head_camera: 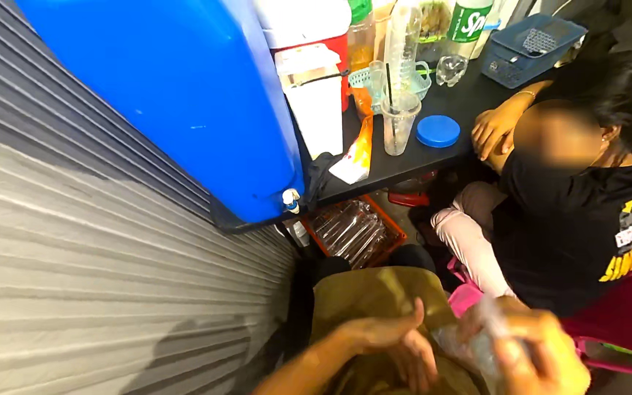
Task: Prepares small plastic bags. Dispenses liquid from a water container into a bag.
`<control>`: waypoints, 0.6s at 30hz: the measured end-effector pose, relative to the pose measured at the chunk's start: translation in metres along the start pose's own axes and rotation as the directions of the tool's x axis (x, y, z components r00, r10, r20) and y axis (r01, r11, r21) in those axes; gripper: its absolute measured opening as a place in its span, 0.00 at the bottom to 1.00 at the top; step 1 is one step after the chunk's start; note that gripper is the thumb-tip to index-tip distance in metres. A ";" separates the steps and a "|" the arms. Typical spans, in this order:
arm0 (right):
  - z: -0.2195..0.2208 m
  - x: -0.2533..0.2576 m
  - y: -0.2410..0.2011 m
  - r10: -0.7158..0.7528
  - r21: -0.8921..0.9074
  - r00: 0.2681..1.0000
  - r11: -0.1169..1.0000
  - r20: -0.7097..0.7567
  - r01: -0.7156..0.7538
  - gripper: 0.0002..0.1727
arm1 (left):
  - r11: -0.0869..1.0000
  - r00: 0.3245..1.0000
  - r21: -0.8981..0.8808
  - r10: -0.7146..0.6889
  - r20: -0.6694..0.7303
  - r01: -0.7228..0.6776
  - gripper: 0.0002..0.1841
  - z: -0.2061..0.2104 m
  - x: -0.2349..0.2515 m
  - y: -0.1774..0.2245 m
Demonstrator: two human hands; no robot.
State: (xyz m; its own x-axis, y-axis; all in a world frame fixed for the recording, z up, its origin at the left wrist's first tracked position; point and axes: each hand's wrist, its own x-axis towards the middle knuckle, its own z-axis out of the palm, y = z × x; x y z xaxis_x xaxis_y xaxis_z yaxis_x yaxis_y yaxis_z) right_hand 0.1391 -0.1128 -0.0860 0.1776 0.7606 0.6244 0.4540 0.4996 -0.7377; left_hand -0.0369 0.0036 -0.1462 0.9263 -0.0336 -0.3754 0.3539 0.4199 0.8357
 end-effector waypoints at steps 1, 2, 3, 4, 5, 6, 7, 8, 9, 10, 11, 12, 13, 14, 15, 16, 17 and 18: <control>0.008 0.005 -0.003 -0.094 -0.004 0.991 0.996 0.097 0.094 0.16 | 0.991 0.997 -0.120 -0.045 0.063 0.053 0.52 0.003 -0.004 -0.003; 0.022 0.010 -0.004 -0.204 0.017 0.961 0.979 0.185 0.204 0.17 | 0.963 0.996 -0.266 -0.013 0.086 0.036 0.48 0.004 -0.008 -0.005; 0.037 0.012 -0.002 -0.303 0.033 0.909 0.951 0.286 0.307 0.16 | 0.915 0.995 -0.403 0.065 0.077 -0.028 0.44 0.004 -0.012 -0.002; 0.054 0.010 0.003 -0.368 0.032 0.848 0.922 0.381 0.385 0.15 | 0.867 0.988 -0.483 0.154 0.026 -0.122 0.39 0.004 -0.019 0.001; 0.068 0.007 0.008 -0.380 0.002 0.795 0.903 0.473 0.430 0.14 | 0.846 0.969 -0.480 0.242 -0.041 -0.232 0.30 -0.001 -0.025 0.000; 0.080 0.001 0.015 -0.350 -0.028 0.766 0.902 0.539 0.431 0.15 | 0.832 0.953 -0.465 0.266 -0.145 -0.302 0.24 -0.008 -0.026 -0.001; 0.087 -0.005 0.022 -0.305 -0.041 0.766 0.917 0.566 0.396 0.17 | 0.857 0.949 -0.461 0.096 -0.300 -0.232 0.19 -0.014 -0.017 0.004; 0.089 -0.012 0.031 -0.255 -0.043 0.796 0.942 0.550 0.332 0.19 | 0.879 0.930 -0.462 -0.067 -0.360 -0.116 0.16 -0.037 0.003 -0.003; 0.088 -0.020 0.040 -0.192 -0.053 0.841 0.966 0.506 0.252 0.19 | 0.913 0.913 -0.409 -0.157 -0.375 -0.011 0.17 -0.066 0.019 -0.016; 0.085 -0.028 0.051 -0.117 -0.054 0.886 0.986 0.449 0.157 0.18 | 0.933 0.891 -0.356 -0.210 -0.403 0.059 0.20 -0.097 0.031 -0.029; 0.081 -0.038 0.063 -0.035 -0.058 0.919 0.996 0.394 0.062 0.17 | 0.944 0.867 -0.308 -0.248 -0.432 0.117 0.22 -0.126 0.040 -0.038; 0.076 -0.049 0.076 0.040 -0.076 0.940 0.997 0.340 -0.015 0.14 | 0.952 0.839 -0.248 -0.278 -0.467 0.178 0.23 -0.151 0.048 -0.044; 0.072 -0.061 0.090 0.103 -0.102 0.954 0.992 0.281 -0.077 0.13 | 0.954 0.810 -0.160 -0.299 -0.505 0.253 0.24 -0.174 0.055 -0.045; 0.068 -0.073 0.102 0.165 -0.138 0.960 0.981 0.226 -0.136 0.12 | 0.939 0.777 -0.056 -0.314 -0.546 0.340 0.26 -0.194 0.063 -0.044; 0.065 -0.084 0.113 0.235 -0.180 0.954 0.963 0.185 -0.202 0.12 | 0.901 0.744 0.044 -0.327 -0.583 0.431 0.30 -0.214 0.073 -0.044; 0.062 -0.093 0.121 0.313 -0.220 0.937 0.936 0.155 -0.276 0.13 | 0.857 0.722 0.112 -0.345 -0.600 0.503 0.33 -0.233 0.085 -0.045; 0.060 -0.100 0.128 0.395 -0.248 0.909 0.901 0.134 -0.355 0.13 | 0.814 0.709 0.183 -0.342 -0.617 0.551 0.34 -0.249 0.098 -0.050; 0.059 -0.104 0.132 0.474 -0.266 0.872 0.862 0.124 -0.430 0.14 | 0.773 0.705 0.259 -0.316 -0.635 0.579 0.34 -0.264 0.112 -0.060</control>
State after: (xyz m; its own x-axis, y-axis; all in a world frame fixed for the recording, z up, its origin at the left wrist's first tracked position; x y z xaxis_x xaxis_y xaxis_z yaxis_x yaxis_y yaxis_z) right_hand 0.1292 -0.1015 -0.2634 0.2615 0.9513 0.1632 0.5477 -0.0070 -0.8366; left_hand 0.0118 0.2139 -0.3437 0.4591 0.4194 -0.7832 0.8436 0.0707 0.5323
